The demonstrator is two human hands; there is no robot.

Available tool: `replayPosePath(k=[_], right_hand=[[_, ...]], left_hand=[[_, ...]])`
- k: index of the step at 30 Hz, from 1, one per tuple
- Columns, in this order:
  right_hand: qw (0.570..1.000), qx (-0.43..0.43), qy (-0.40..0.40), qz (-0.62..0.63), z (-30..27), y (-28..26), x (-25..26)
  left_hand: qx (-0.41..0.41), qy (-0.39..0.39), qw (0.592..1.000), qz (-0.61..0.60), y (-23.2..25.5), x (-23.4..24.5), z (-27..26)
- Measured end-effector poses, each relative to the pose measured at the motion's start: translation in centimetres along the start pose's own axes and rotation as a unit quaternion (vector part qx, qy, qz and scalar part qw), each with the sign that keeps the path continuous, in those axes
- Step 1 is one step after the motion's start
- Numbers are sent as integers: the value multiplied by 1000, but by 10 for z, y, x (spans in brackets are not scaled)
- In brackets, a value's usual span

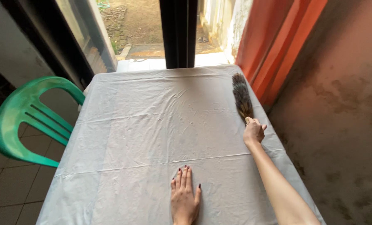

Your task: Smoothing out and dusting a plastic tablecloth on a table.

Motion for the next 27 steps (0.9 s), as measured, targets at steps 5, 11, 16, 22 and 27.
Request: replayPosePath(k=[5, 11, 16, 22, 27], right_hand=[[996, -60, 58, 29, -49, 32, 53], [991, 64, 42, 112, -177, 17, 96], [985, 134, 30, 102, -234, 24, 112], [994, 6, -51, 95, -228, 94, 106], [995, -63, -62, 49, -233, 151, 125]], left_hand=[[-9, 8, 1000, 19, 2, 0, 2], [-10, 12, 999, 41, -2, -5, 1], [-27, -2, 998, 50, -10, -6, 3], [-25, -2, 1000, 4, -22, 3, -14], [-41, 16, 999, 14, -37, 21, -60]])
Point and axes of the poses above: each hand's wrist, its own z-axis towards the middle knuckle, its own x-axis out of the back of the hand, y = z × x, the point moved 3 cm from there along z, towards the middle knuckle, and after that the axes turned 15 degrees about -z, right-handed, at the moved point
